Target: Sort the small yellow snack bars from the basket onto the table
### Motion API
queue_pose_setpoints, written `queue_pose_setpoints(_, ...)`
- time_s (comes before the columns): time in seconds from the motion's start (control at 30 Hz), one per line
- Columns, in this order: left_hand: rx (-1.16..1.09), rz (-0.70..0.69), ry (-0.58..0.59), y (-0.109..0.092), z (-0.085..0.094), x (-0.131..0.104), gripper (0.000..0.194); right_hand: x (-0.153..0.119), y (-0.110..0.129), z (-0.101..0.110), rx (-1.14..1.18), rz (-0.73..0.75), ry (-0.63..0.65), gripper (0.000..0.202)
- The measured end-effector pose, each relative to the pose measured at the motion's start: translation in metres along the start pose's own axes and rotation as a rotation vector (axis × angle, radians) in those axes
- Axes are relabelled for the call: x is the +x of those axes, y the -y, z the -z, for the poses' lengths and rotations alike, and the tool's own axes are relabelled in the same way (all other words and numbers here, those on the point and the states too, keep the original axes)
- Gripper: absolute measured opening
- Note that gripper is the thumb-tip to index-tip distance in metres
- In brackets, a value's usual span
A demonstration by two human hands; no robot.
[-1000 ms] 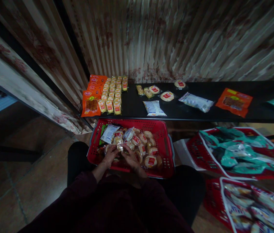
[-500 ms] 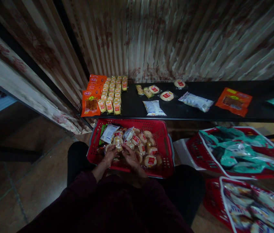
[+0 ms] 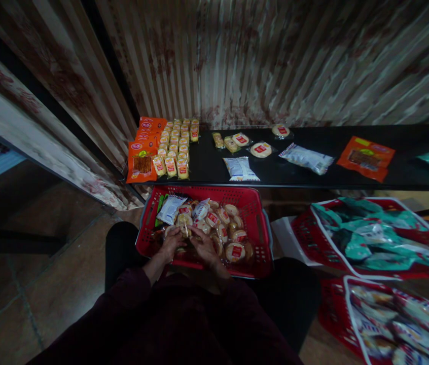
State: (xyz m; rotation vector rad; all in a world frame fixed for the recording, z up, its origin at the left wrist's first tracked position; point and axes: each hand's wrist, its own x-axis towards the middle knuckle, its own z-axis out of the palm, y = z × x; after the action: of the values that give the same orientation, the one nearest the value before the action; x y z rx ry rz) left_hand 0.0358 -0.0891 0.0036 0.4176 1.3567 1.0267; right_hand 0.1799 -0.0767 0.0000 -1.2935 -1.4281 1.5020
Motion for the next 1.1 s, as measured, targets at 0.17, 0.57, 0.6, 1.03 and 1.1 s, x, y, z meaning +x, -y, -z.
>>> queue_pose_setpoints(0.17, 0.003, 0.047, 0.028, -0.002, -0.001, -0.001, 0.025, 0.0, -0.005, -0.002, -0.033, 0.091, 0.013, 0.037)
queue_pose_setpoints(0.57, -0.002, 0.06, -0.022, -0.004, -0.002, -0.003, 0.027, 0.002, -0.004, -0.008, -0.252, 0.188, -0.177, 0.036)
queue_pose_setpoints(0.6, -0.008, 0.045, -0.013, -0.004, -0.002, -0.003, 0.031, 0.002, -0.003, -0.008, -0.235, 0.162, -0.168, 0.038)
queue_pose_setpoints(1.03, -0.001, -0.079, 0.008, -0.008, -0.001, -0.007, 0.03, -0.002, 0.003, -0.007, -0.178, 0.006, -0.157, 0.043)
queue_pose_setpoints(1.1, 0.024, -0.084, 0.027, -0.009, -0.001, -0.009, 0.028, -0.003, 0.008, -0.007, -0.153, -0.004, -0.15, 0.044)
